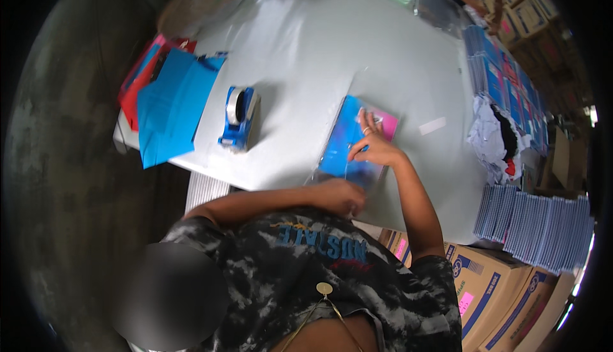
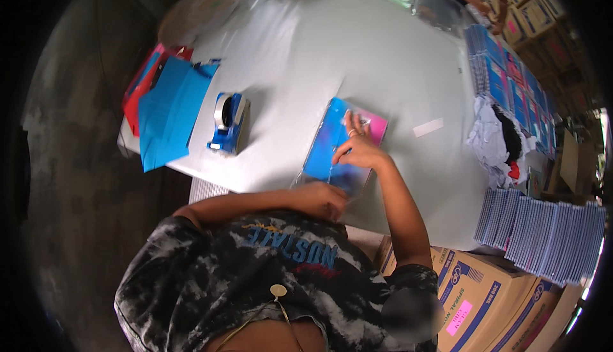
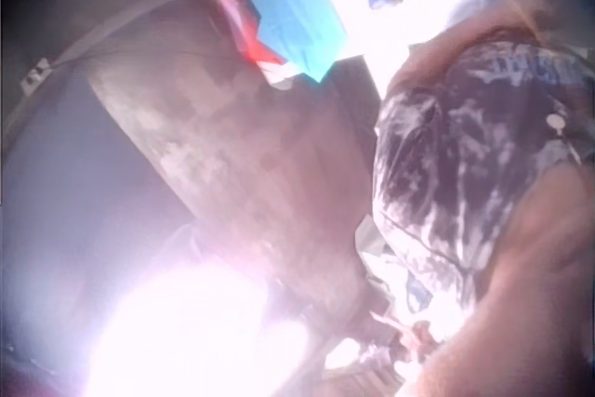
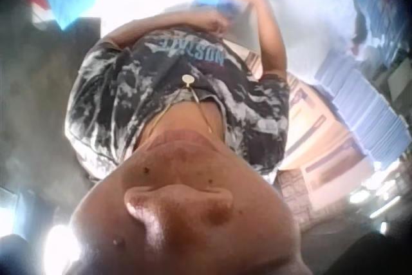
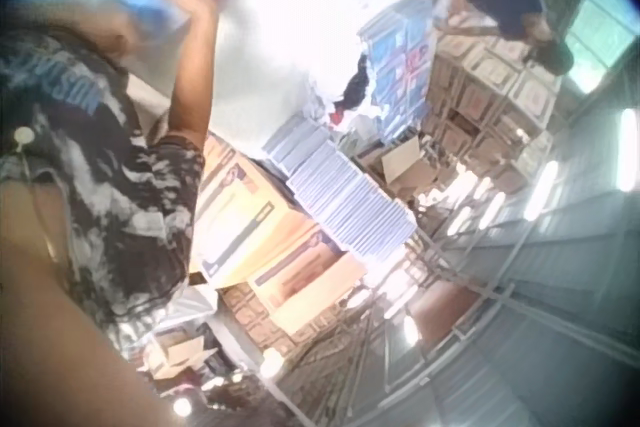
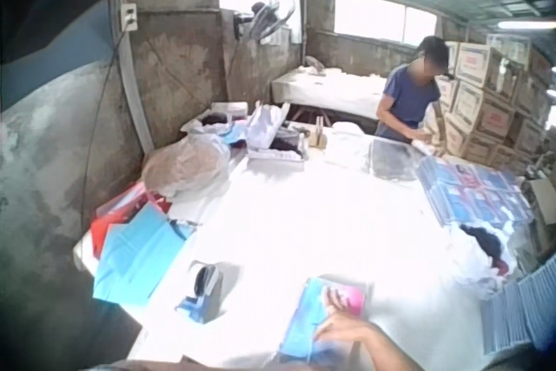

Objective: The person places spiral-bound notebooks into clear plastic sleeves, seals them with tape, and stacks the packaged units on the table. The person repeatedly handles notebooks and plastic sleeves, using a tape dispenser to seal each package.

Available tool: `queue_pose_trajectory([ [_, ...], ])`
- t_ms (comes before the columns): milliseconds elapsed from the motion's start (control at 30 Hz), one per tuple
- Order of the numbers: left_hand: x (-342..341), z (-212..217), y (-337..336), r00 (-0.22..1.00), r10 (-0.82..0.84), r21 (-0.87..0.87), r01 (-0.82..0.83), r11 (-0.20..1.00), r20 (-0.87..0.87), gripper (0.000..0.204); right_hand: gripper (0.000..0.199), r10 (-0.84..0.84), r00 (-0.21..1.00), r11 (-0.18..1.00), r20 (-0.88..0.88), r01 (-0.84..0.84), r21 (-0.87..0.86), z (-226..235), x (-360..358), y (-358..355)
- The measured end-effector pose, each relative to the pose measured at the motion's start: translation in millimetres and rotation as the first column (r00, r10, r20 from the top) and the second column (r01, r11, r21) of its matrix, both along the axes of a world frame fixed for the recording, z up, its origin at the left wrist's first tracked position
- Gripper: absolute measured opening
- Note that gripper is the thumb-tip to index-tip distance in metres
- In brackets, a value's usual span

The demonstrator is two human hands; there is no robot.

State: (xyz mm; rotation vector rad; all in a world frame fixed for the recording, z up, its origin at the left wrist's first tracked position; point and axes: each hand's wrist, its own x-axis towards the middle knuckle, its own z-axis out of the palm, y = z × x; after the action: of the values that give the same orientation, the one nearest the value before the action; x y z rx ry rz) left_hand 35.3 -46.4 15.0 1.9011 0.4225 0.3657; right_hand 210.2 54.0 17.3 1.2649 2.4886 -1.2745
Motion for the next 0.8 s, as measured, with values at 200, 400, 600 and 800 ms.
queue_pose_trajectory([
  [200, -171.8, 19.5, -6.0, 0.224, 0.971, -0.112, -0.97, 0.214, -0.079, 0.019, 0.029, -0.091, 0.995, 0.991, -0.037, 0.094, 0.094, -5.5, 0.0, -6.2],
  [400, -230.1, 24.4, -2.3, 0.11, 0.751, -0.1, -0.993, 0.059, -0.651, 0.047, 0.074, -0.264, 0.959, 0.944, -0.099, 0.278, 0.179, 2.3, -15.3, -9.4],
  [600, -261.6, -7.2, -46.3, 0.446, 0.89, -0.818, -0.478, 0.322, 0.089, 0.026, 0.1, -0.243, 0.957, 0.94, -0.157, 0.272, 0.208, -6.5, -8.3, -8.0],
  [800, -265.4, -13.5, -44.6, -0.296, 0.928, 0.677, -0.732, -0.069, -0.226, 0.015, 0.103, -0.287, 0.937, 0.924, -0.199, 0.326, 0.202, -1.9, -6.3, -10.2],
])
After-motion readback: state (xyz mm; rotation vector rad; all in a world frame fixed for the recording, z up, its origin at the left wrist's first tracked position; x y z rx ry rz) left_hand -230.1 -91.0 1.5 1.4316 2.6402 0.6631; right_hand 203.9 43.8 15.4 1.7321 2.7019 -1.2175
